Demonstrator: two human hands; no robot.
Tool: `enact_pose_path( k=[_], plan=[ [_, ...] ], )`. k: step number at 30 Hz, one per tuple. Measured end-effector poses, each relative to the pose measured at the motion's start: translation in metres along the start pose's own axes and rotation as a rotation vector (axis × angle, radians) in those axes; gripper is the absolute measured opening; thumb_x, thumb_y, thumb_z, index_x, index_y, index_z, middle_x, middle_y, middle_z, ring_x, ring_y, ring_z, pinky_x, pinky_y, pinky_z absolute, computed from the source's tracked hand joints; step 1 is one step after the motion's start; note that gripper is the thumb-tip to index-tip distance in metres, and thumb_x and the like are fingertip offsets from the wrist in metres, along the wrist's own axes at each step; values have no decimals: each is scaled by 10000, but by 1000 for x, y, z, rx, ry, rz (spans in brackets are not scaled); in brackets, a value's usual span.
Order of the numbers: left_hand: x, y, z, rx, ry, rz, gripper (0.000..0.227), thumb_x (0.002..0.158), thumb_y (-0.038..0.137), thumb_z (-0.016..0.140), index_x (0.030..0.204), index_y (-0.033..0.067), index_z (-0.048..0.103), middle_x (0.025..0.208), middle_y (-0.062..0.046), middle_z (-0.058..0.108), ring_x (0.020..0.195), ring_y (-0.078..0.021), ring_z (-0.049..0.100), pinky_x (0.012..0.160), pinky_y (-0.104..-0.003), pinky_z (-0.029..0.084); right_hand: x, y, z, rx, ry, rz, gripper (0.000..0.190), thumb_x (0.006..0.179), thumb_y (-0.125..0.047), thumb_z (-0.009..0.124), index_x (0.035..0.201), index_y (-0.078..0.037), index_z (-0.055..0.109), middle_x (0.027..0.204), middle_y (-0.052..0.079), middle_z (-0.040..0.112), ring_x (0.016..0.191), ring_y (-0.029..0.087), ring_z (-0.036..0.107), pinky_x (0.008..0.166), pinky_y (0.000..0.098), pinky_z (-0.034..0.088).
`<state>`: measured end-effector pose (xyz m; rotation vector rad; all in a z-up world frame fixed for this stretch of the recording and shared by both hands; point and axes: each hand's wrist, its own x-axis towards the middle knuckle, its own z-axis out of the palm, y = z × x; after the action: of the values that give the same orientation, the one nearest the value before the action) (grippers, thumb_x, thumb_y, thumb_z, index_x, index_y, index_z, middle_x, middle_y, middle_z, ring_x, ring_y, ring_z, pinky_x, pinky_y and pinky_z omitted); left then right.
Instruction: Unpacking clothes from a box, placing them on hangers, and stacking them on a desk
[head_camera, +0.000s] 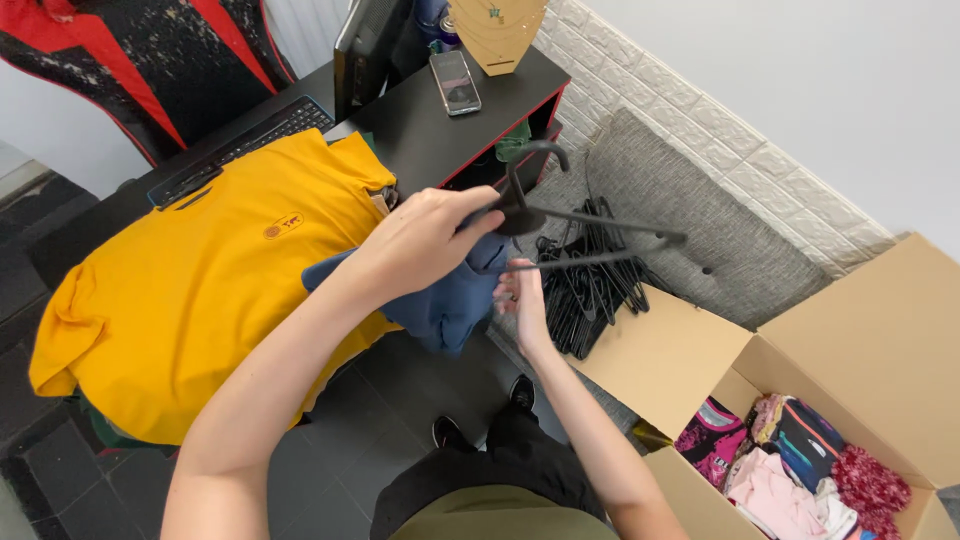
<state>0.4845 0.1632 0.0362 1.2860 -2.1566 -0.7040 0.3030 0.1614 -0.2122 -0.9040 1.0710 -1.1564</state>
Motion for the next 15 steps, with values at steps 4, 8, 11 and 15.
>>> enact_pose_path(
  k=[4,8,11,15],
  plan=[
    [-18,11,-5,-97,-101,-25,348,1087,199,509,1368,53,653,1074,-208,750,993,-390,738,781,-409,600,45,22,-12,10,-142,220,258,1029,-289,607,989,-36,637,811,142,658,736,252,695,626,320,555],
    [-33,15,-19,-174,-156,-70,380,1075,190,514,1415,85,648,1220,-185,745,1140,-382,706,911,-417,587,33,-30,14,129,-136,384,178,857,-121,846,857,-53,680,697,28,670,598,148,723,664,317,640],
    [-46,11,-28,-202,-164,-128,404,1088,181,482,1456,72,609,1298,-187,719,1205,-380,674,970,-427,559,90,40,-34,289,-170,415,170,922,-251,816,945,-128,701,757,-40,678,633,98,692,723,291,628],
    [-72,-5,-46,-145,-142,-301,449,1094,191,453,1524,94,545,1419,-152,659,1323,-323,611,1048,-441,521,102,23,-77,599,-169,454,222,1021,-283,675,1084,-74,715,1007,96,768,877,246,761,901,474,636]
  ],
)
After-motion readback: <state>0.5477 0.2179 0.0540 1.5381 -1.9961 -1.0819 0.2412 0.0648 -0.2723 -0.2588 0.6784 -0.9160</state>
